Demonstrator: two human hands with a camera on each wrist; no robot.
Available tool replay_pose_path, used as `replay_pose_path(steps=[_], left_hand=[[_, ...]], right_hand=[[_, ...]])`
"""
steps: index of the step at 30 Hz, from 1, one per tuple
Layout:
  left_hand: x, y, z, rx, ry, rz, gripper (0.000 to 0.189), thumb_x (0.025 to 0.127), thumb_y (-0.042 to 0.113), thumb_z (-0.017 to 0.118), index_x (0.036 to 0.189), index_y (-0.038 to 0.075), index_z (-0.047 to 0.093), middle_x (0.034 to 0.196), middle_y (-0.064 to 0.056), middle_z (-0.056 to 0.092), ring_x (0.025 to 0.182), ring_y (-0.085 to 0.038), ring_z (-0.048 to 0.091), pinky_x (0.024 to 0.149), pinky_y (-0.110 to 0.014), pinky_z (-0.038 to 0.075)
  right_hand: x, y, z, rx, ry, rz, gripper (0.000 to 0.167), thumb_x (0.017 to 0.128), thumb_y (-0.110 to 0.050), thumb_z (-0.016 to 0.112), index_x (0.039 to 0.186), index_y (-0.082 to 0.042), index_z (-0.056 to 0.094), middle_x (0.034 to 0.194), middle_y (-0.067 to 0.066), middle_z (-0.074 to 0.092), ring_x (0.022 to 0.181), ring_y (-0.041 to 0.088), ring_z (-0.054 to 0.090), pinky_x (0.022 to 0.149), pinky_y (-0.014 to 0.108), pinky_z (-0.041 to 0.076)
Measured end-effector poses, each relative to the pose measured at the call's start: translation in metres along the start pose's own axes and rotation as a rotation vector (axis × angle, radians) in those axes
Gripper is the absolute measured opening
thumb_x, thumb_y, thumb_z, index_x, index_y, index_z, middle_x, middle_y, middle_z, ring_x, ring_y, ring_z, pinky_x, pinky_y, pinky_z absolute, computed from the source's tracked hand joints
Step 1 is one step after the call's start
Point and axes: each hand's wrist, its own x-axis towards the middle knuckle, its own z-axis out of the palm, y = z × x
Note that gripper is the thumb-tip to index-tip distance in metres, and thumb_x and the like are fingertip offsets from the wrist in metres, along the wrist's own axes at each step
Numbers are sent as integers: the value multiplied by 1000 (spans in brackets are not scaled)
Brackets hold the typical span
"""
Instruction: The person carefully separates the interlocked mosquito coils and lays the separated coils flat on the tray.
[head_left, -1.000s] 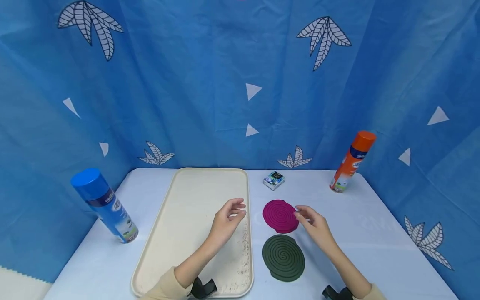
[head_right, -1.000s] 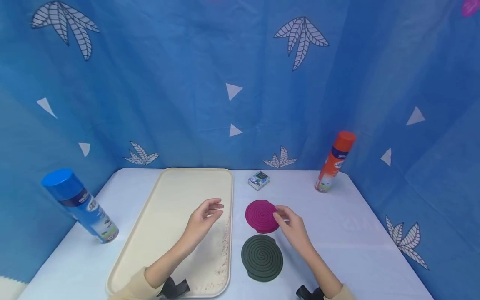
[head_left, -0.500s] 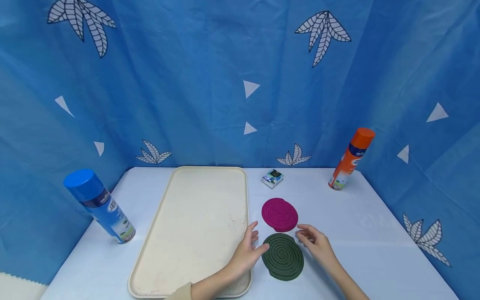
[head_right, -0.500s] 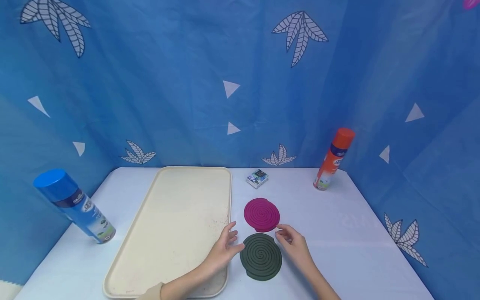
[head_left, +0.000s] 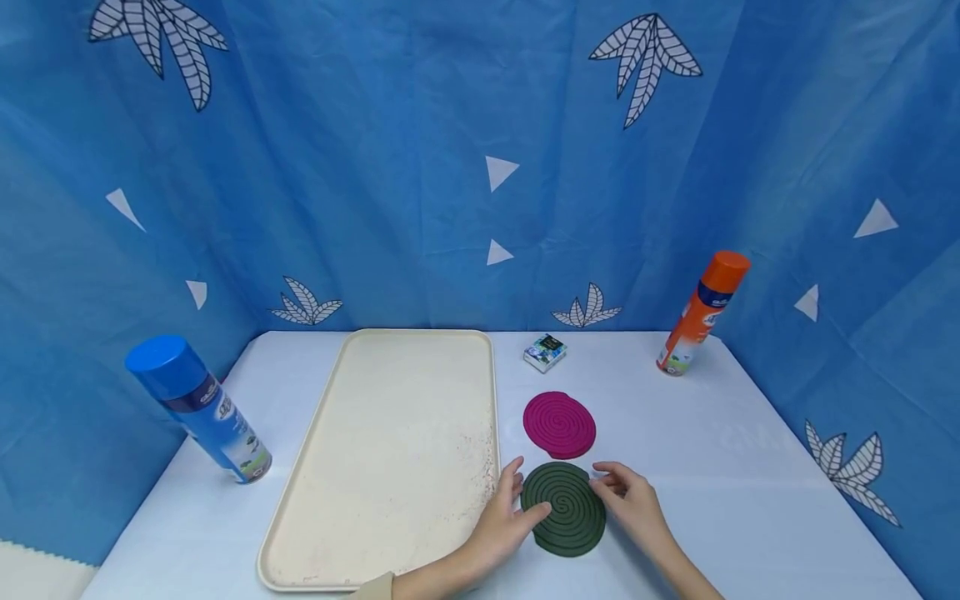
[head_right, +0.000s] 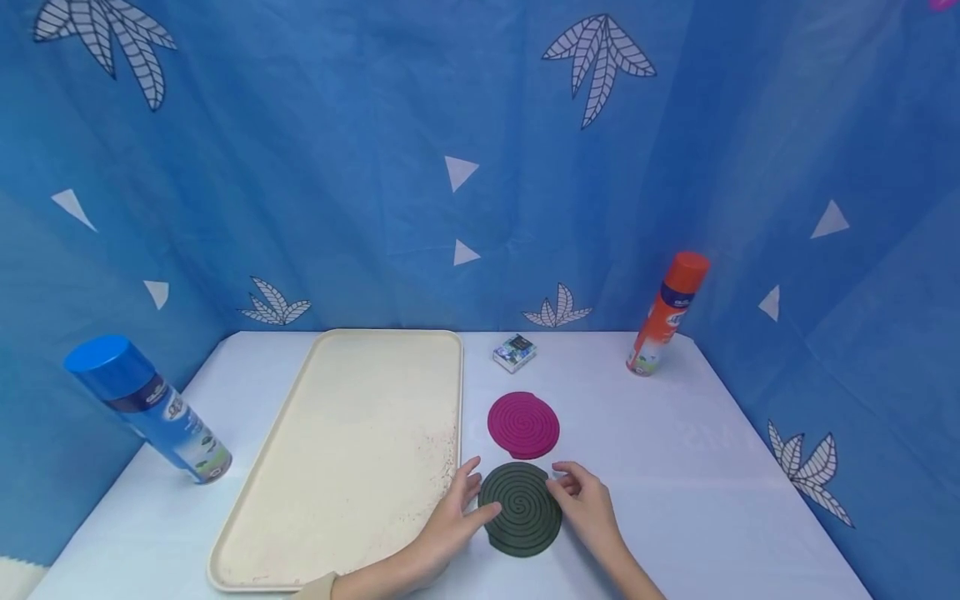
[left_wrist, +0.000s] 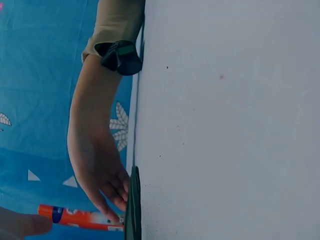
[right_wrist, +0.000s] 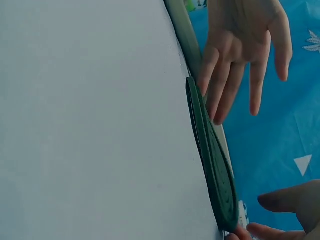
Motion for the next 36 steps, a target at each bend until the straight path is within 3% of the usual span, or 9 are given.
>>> replay_pose_path(steps=[5,9,14,17,19,23,31,36], left_hand=[[4,-2,-1,-77,77,-44,68,91,20,58,146,-1,25,142,-38,31,132,-52,36,104,-59,39],[8,-3,-4,-133,139,-29,58,90,14,57,140,-6,34,137,-40,37,128,-52,41,103,-54,43],[15,-1,-15,-178,163,5,55,90,12,57,137,-8,37,135,-35,43,127,-47,45,101,-45,48],[23,3,-26,-154,158,32,57,90,13,60,138,-6,36,124,-29,55,115,-36,59,95,-36,53],[31,7,-34,-124,162,56,59,89,12,62,140,-4,37,110,-23,63,100,-24,66,88,-31,56],[46,24,-54,-79,203,116,61,88,10,64,142,6,36,92,-16,68,78,-7,66,76,-27,58],[63,64,-87,-125,313,225,59,86,2,66,139,12,43,92,-20,70,76,-7,69,77,-24,58],[67,79,-104,-168,388,280,57,84,0,67,137,11,46,92,-19,71,74,-5,69,76,-24,58]], right_hand=[[-2,-3,1,206,-56,77,35,80,1,69,114,6,62,81,4,56,56,2,46,56,16,43],[-1,-6,2,395,-81,124,43,77,8,68,119,7,57,81,2,48,51,2,45,55,16,44],[8,-19,-6,553,-72,88,47,80,6,68,124,5,53,83,-2,50,58,2,56,55,17,48],[16,-32,-9,585,-62,47,47,82,4,68,126,5,51,84,-4,51,62,2,60,57,16,50],[24,-43,-9,600,-55,36,45,83,3,67,126,4,51,84,-5,51,62,1,57,59,16,51],[43,-68,-6,641,-36,54,44,85,1,67,126,3,52,85,-5,51,57,1,50,60,15,51],[66,-109,-2,816,-57,79,43,87,5,61,128,-1,51,91,-3,52,64,3,57,62,17,54],[70,-129,-4,893,-147,40,45,92,1,55,136,-1,45,81,-10,63,68,2,65,64,19,57]])
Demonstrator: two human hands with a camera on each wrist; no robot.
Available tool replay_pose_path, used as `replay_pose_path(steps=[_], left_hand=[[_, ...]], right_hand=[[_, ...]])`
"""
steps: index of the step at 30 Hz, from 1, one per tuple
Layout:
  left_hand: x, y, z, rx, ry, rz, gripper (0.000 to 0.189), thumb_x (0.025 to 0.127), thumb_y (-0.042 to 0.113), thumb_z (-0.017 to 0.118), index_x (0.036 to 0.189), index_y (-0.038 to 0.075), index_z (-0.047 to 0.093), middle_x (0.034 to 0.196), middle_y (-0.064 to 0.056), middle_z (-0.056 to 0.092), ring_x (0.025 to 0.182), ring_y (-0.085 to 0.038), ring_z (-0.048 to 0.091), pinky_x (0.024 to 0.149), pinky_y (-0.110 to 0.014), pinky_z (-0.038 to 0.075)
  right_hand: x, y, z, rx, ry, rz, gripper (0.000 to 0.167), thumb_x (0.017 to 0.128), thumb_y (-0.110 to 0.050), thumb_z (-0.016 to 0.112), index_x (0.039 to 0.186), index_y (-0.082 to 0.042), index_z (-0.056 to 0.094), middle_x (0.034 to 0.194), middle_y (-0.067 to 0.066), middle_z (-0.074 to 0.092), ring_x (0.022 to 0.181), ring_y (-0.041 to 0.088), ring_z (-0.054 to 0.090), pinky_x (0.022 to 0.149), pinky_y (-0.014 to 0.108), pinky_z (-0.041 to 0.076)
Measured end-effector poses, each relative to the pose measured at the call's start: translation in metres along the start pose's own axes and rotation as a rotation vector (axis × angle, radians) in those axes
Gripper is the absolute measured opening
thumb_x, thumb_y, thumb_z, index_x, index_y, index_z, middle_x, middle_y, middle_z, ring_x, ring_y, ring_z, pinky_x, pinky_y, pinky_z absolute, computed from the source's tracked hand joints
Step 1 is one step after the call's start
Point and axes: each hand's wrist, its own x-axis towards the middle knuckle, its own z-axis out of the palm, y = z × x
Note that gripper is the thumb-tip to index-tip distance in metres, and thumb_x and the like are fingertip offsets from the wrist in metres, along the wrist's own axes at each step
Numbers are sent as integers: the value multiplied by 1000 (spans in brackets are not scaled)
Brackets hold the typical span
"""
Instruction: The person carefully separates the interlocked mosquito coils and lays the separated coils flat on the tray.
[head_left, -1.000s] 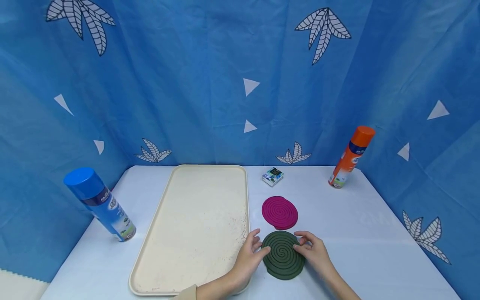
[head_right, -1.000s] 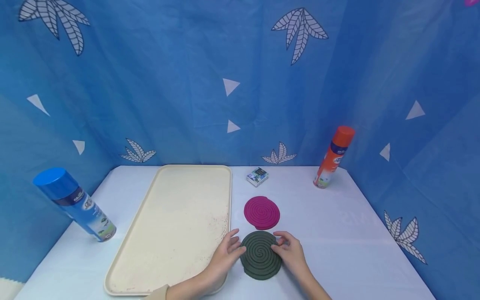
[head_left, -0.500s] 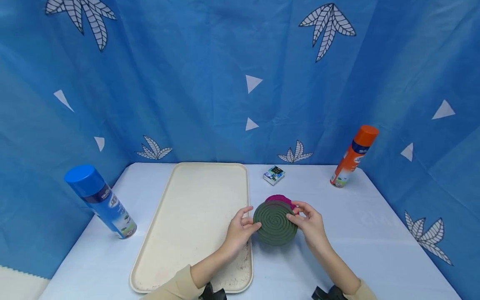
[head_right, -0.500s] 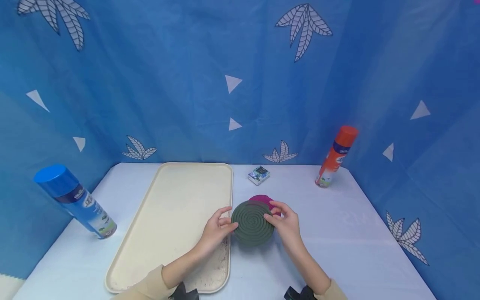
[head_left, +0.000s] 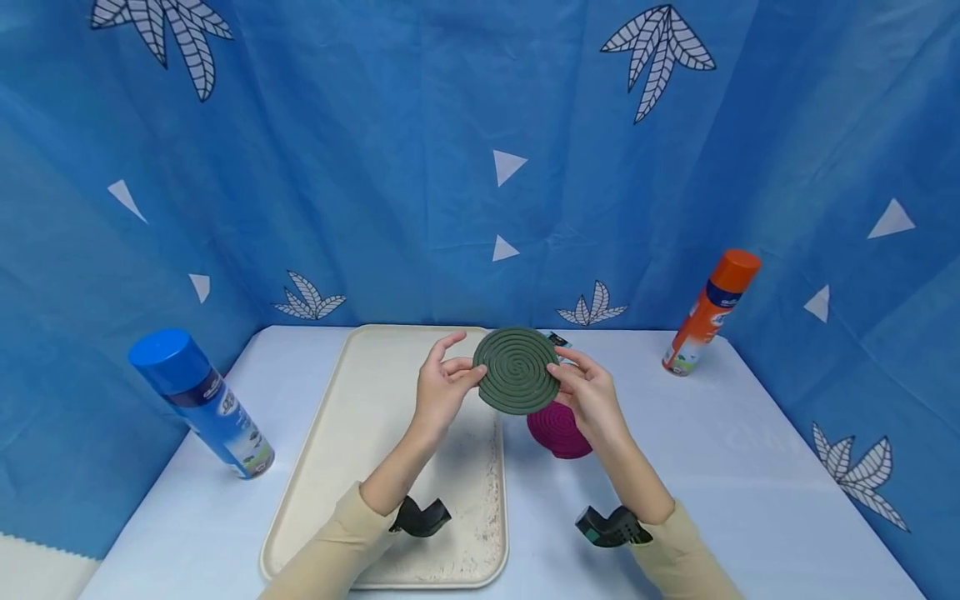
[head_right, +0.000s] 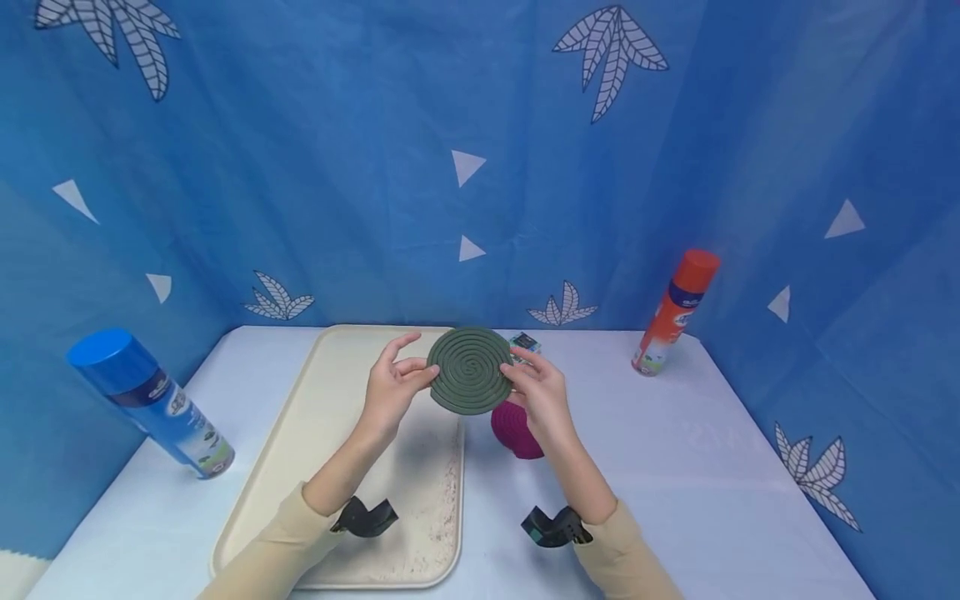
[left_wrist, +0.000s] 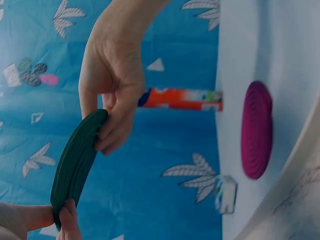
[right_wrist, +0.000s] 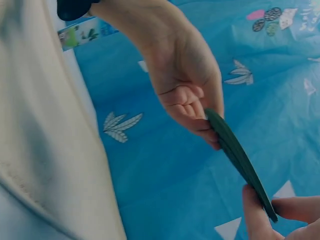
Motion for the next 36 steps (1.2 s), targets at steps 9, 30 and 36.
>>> replay_pose_path(steps=[9,30,36], left_hand=[[4,10,-17,101,52,53,48,81,6,73,126,11,56,101,-19,69,75,-5,68,73,-21,57],[3,16,-19,125,62,77,36,81,4,72,116,3,63,104,-18,69,74,-4,66,71,-18,56],[1,15,-18,87,47,91,36,81,0,71,116,2,62,103,-21,67,66,-3,65,67,-21,57]], right_hand=[[-8,-13,8,-87,-85,-66,46,91,2,56,135,0,45,73,-13,70,68,3,68,65,23,59],[-11,-17,7,-93,-34,-144,34,94,-3,55,127,7,51,80,-12,70,71,5,68,66,26,60],[-10,-14,7,-95,8,-150,35,93,0,55,127,4,51,77,-11,67,67,5,66,62,24,59]])
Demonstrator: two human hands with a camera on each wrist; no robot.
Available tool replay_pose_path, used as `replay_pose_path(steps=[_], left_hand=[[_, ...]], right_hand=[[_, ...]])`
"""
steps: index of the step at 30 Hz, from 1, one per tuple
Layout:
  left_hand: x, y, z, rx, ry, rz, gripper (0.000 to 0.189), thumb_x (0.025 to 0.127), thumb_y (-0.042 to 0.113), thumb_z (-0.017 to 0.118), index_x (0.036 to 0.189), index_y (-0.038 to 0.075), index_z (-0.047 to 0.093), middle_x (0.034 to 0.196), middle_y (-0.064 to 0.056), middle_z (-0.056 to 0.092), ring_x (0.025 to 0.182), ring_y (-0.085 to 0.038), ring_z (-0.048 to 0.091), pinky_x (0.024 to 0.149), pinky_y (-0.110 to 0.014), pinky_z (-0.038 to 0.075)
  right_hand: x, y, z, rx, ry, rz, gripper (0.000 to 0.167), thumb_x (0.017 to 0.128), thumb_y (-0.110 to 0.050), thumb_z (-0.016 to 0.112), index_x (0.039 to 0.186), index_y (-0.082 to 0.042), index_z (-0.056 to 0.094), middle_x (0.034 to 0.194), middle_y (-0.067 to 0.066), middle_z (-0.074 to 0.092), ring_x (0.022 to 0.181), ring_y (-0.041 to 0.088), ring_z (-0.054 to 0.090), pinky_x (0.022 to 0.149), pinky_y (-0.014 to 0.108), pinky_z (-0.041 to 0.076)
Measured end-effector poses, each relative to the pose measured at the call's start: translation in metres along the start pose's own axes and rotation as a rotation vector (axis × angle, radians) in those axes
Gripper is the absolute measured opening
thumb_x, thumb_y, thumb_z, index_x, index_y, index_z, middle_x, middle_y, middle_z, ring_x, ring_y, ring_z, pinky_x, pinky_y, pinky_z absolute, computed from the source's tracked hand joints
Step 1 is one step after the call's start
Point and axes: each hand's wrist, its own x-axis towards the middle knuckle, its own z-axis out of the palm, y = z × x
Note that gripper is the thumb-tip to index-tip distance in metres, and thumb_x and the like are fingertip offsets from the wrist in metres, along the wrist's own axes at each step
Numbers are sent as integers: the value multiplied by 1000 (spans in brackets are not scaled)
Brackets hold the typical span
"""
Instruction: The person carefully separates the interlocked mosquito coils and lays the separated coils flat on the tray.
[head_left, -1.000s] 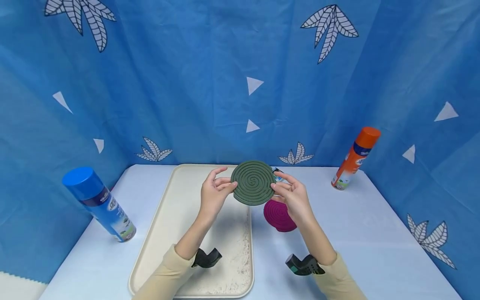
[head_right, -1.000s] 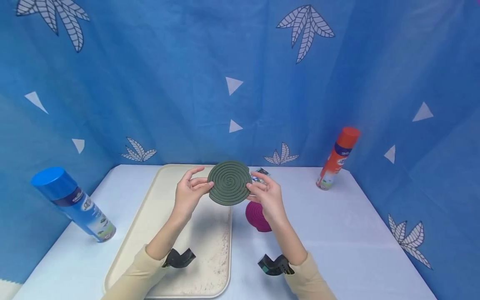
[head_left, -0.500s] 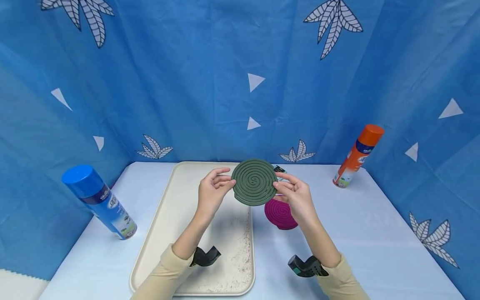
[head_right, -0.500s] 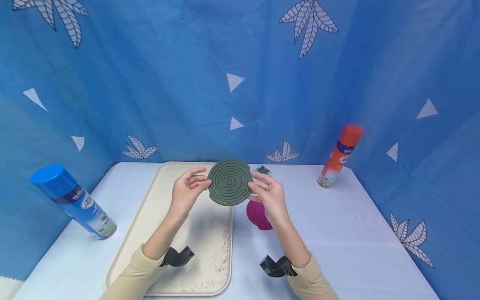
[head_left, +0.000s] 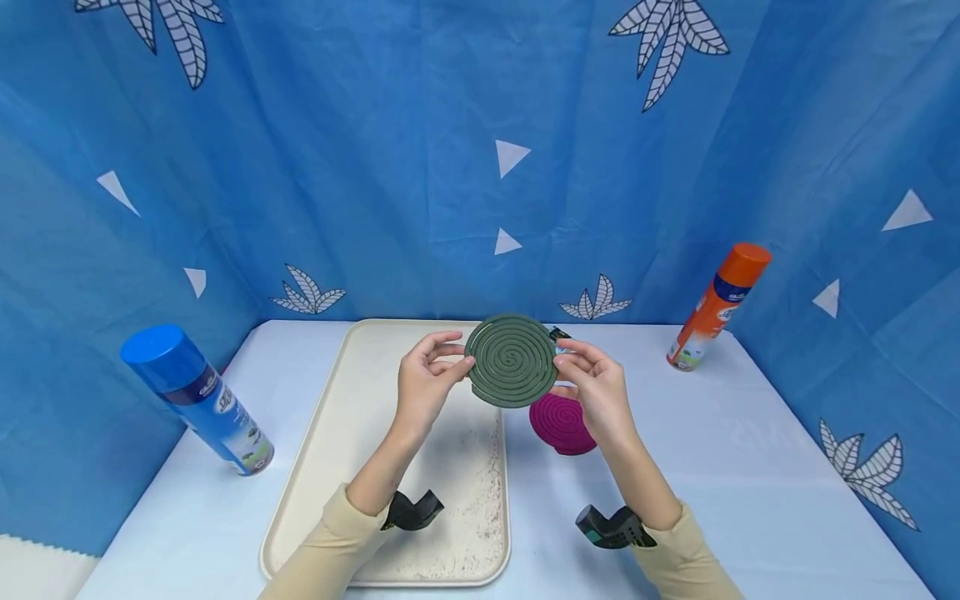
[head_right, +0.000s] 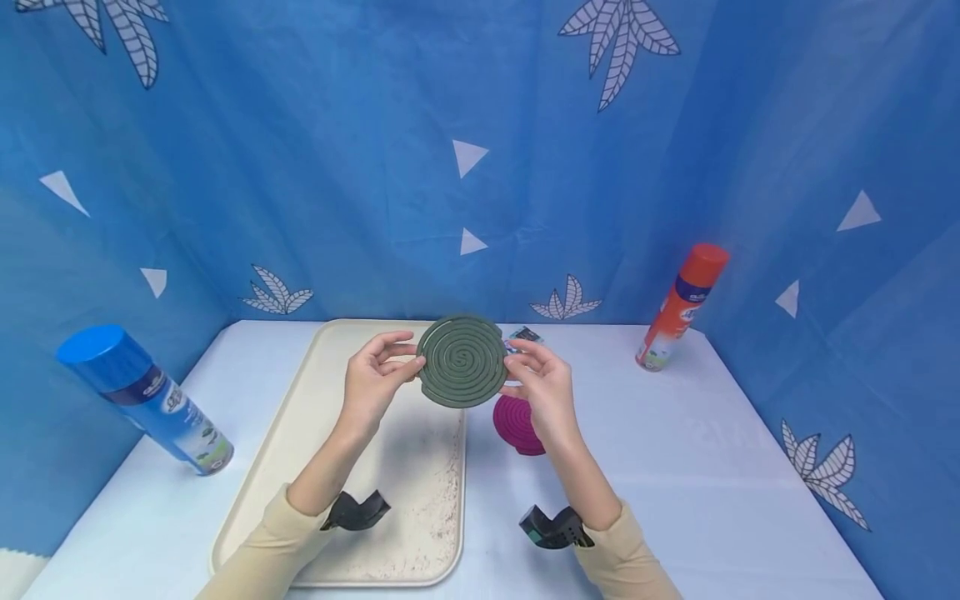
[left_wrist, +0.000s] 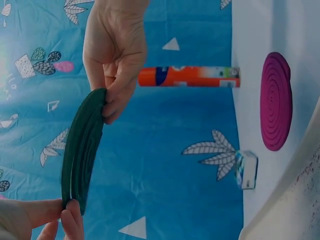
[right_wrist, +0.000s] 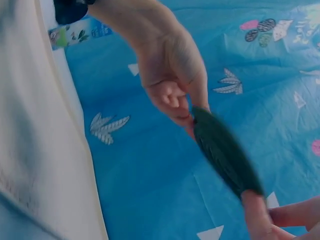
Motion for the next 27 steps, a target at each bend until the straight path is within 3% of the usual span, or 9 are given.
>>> replay_pose_path(steps=[4,8,19,27], left_hand=[[1,-1,1,-29,-15,-26,37,79,-4,71,115,-2,62,100,-24,66,63,-4,65,70,-32,60],[3,-1,1,-67,-7,-74,38,79,-5,71,115,-3,61,95,-20,68,64,-5,66,73,-41,60],[8,1,-4,-145,24,-302,43,82,0,70,122,8,58,75,9,67,58,-5,64,65,-19,55],[9,2,-4,-190,25,-310,44,83,-1,68,123,8,55,72,12,66,57,-3,63,65,-18,54]], right_hand=[[0,1,-1,-41,24,-50,36,91,4,55,127,2,52,75,-10,66,63,6,65,58,24,58],[0,1,-3,-62,21,-63,37,91,4,56,128,0,53,74,-11,66,68,5,66,59,25,58],[3,0,-5,13,-57,-68,53,88,9,58,139,3,43,79,-15,71,74,0,68,64,23,59],[6,2,-2,61,-15,27,50,89,9,57,136,1,45,76,-13,71,72,2,69,64,25,59]])
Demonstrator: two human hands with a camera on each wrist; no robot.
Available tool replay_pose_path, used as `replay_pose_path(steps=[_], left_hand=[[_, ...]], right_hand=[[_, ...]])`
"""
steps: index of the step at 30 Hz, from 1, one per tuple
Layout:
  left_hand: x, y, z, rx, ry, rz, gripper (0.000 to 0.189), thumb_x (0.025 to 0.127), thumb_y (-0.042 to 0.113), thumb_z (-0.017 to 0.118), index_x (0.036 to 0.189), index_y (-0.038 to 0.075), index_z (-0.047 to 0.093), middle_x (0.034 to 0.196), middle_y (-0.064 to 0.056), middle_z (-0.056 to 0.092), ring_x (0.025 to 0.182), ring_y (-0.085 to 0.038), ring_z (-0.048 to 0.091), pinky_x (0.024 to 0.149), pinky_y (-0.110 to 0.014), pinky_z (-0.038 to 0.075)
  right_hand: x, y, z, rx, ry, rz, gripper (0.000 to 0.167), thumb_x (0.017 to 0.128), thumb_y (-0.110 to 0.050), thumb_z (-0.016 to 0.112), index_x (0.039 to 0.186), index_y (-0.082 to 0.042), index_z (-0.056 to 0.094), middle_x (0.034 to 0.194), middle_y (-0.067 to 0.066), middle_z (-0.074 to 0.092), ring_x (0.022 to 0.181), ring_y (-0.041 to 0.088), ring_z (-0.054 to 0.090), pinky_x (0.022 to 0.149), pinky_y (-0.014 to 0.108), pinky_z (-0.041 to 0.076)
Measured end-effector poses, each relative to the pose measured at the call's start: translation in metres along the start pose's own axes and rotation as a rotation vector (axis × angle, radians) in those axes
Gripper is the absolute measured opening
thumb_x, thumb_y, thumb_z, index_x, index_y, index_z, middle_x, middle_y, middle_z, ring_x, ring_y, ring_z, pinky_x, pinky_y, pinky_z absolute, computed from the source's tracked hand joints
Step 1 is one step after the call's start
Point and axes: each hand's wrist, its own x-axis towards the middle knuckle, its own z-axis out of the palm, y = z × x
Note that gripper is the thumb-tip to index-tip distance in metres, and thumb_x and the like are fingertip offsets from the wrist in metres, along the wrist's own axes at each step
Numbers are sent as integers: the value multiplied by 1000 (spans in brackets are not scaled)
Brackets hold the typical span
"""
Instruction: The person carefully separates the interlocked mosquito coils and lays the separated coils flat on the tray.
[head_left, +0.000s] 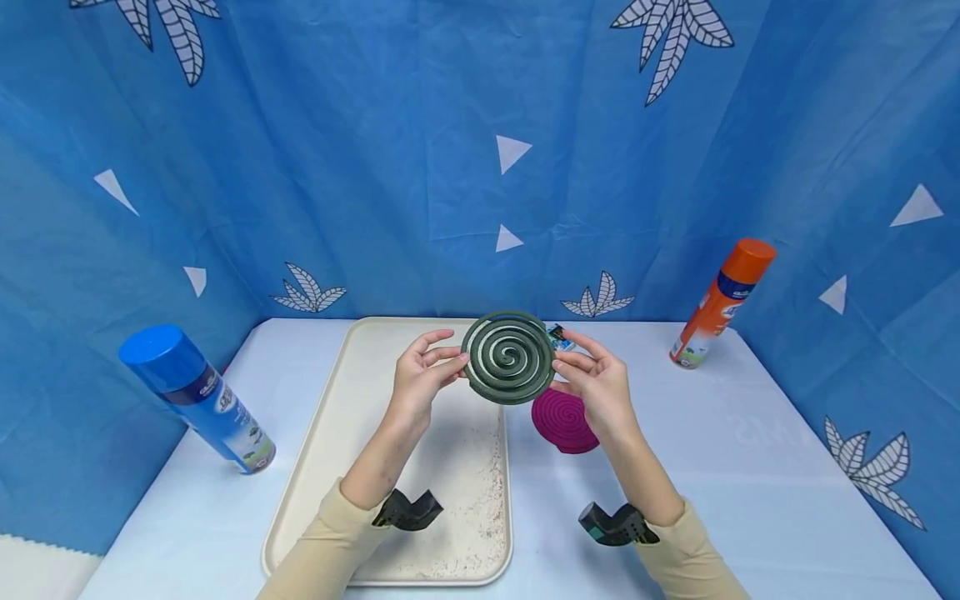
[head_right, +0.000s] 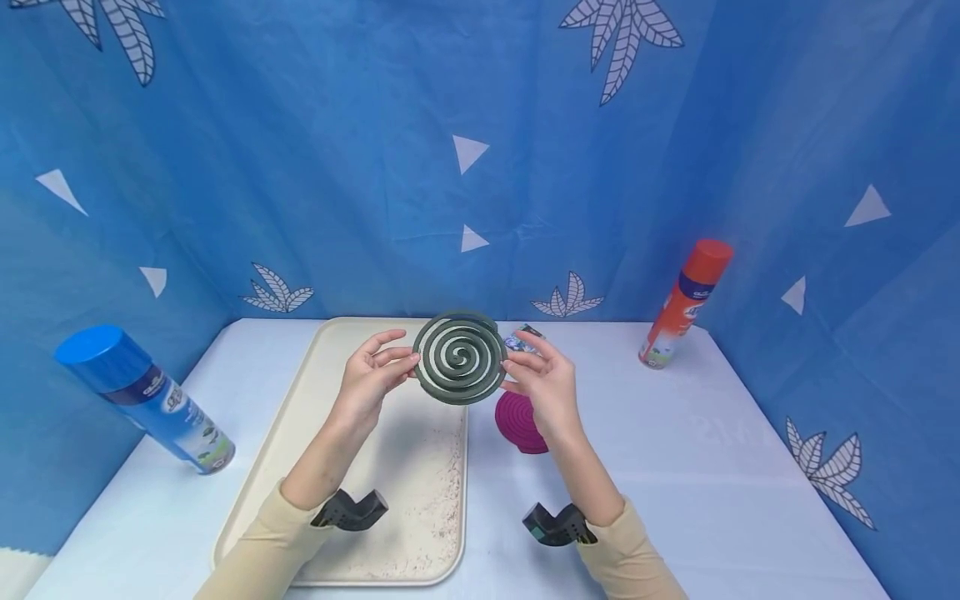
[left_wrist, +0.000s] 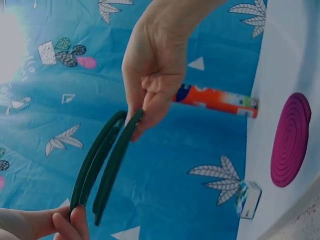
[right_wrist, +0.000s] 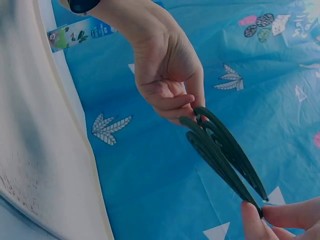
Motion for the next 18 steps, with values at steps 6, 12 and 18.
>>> replay_pose_path(steps=[6,12,18], left_hand=[[0,1,-1,-22,12,11,43,84,-2,67,124,7,55,74,11,66,58,-3,63,64,-17,54],[5,1,-6,-52,49,17,42,84,-3,66,124,5,55,74,10,66,57,-4,63,63,-15,54],[12,3,-16,-50,91,21,45,85,-1,66,127,5,53,74,12,67,58,-2,64,63,-13,53]], right_hand=[[2,-1,-2,28,40,24,49,89,9,56,137,4,43,74,-13,70,74,2,70,62,23,59],[3,-1,-3,29,56,27,43,89,7,57,130,-3,50,74,-13,71,73,3,70,63,24,59],[5,1,-3,37,74,38,43,89,8,58,130,-2,50,72,-12,70,72,3,70,63,23,59]])
